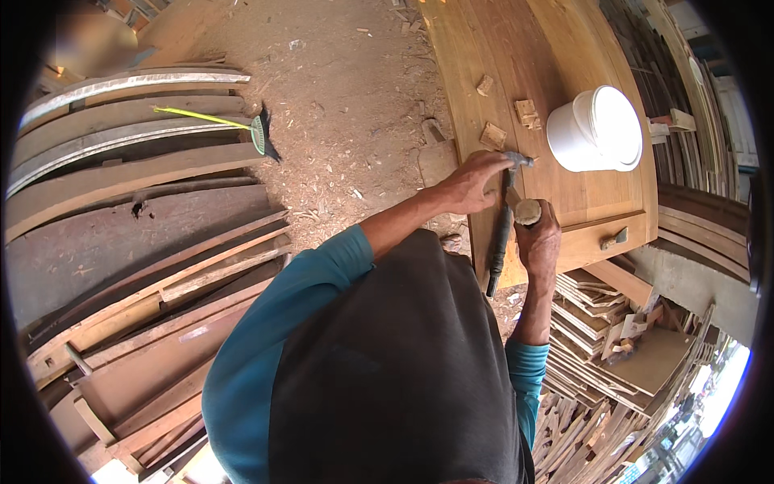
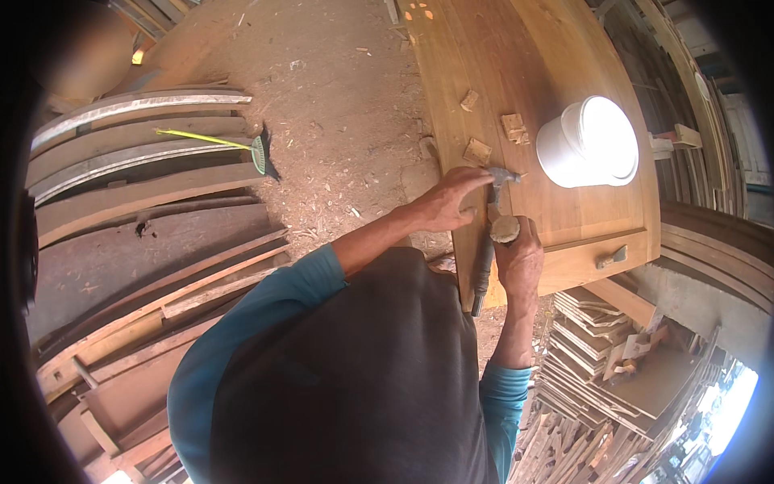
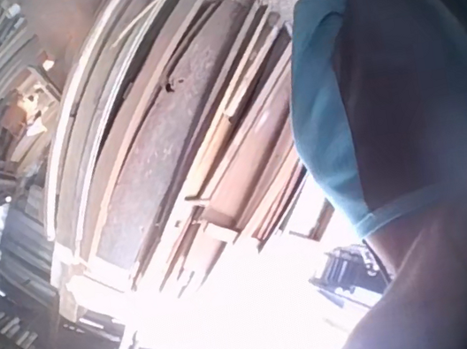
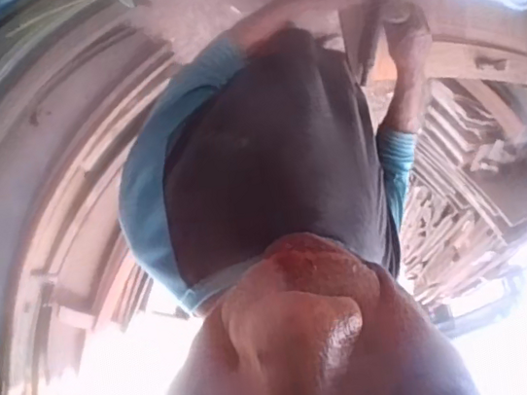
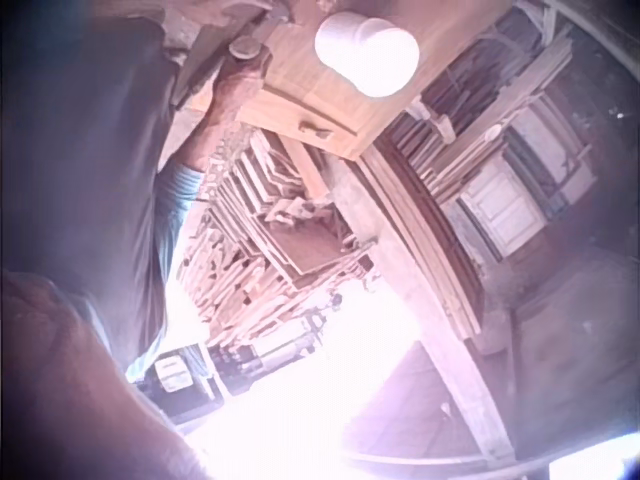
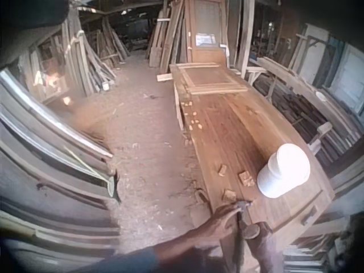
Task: The person splits and shapes small wooden pieces using a chisel and a hammer, and fits a wooden piece into a slot on the edge of a wooden door.
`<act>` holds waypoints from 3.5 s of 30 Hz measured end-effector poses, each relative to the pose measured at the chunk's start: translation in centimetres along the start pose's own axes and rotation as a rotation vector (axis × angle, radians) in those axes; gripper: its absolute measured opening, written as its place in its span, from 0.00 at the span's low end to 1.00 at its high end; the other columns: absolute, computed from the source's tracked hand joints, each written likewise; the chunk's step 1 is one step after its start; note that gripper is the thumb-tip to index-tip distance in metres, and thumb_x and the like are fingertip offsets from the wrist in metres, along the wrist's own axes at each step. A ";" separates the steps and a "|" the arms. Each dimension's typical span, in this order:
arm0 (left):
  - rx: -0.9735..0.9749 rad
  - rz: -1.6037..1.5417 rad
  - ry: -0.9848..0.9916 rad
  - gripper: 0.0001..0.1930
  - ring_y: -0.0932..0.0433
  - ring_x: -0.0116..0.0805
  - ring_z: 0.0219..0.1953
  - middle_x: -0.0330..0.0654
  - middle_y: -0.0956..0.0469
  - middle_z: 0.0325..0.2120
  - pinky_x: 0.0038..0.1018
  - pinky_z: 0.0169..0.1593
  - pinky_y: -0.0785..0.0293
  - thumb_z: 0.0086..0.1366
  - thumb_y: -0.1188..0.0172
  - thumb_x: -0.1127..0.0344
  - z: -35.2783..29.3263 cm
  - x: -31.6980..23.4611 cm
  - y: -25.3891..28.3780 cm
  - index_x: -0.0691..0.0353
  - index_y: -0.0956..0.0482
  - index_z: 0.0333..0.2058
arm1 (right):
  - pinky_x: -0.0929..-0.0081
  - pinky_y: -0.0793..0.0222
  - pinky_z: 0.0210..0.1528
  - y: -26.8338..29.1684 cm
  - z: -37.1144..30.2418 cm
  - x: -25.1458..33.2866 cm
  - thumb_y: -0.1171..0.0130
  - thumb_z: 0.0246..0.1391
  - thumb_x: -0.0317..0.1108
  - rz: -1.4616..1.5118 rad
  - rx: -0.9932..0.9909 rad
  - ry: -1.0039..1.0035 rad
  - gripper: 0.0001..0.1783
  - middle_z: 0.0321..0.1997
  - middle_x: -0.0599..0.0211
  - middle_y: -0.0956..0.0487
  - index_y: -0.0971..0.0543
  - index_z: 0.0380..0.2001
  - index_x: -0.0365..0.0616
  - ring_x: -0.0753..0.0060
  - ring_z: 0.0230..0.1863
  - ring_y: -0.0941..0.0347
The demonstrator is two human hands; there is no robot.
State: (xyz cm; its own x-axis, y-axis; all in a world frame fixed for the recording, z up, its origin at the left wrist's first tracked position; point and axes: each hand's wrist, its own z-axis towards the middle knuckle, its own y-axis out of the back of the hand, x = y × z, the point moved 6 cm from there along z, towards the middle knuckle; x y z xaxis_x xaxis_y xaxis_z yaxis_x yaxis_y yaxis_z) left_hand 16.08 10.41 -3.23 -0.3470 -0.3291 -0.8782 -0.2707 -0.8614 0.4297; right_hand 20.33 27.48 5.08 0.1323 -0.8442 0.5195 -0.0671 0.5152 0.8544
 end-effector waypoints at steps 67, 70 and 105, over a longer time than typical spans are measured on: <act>-0.006 0.130 0.142 0.10 0.19 0.53 0.40 0.51 0.18 0.35 0.43 0.45 0.23 0.64 0.31 0.65 -4.4 0.5 -0.5 0.63 0.17 0.40 | 0.76 0.26 0.30 2.3 0.2 4.1 0.31 0.61 0.31 0.800 -0.678 -0.118 0.11 0.25 0.62 0.19 0.22 0.40 0.36 0.75 0.25 0.24; -0.007 0.152 0.144 0.09 0.19 0.53 0.40 0.51 0.18 0.34 0.44 0.45 0.23 0.65 0.32 0.64 -4.0 0.6 -0.8 0.63 0.17 0.39 | 0.75 0.25 0.31 2.4 0.0 4.5 0.31 0.61 0.31 0.777 -0.675 -0.113 0.12 0.25 0.62 0.19 0.22 0.40 0.36 0.75 0.26 0.23; 0.123 0.201 -0.152 0.20 0.22 0.57 0.50 0.51 0.19 0.43 0.44 0.53 0.24 0.60 0.30 0.63 -2.1 -5.8 -0.2 0.63 0.23 0.49 | 0.74 0.25 0.43 1.5 -1.2 8.1 0.21 0.50 0.34 0.769 -0.505 -0.044 0.17 0.36 0.66 0.18 0.19 0.38 0.40 0.76 0.37 0.23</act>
State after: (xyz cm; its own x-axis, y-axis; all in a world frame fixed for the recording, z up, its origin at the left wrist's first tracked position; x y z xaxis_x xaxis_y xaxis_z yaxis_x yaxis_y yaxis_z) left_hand 20.04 11.64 1.30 -0.5328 -0.4192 -0.7351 -0.2864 -0.7281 0.6228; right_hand 22.52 21.60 10.53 0.1912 -0.2418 0.9513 0.3199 0.9316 0.1725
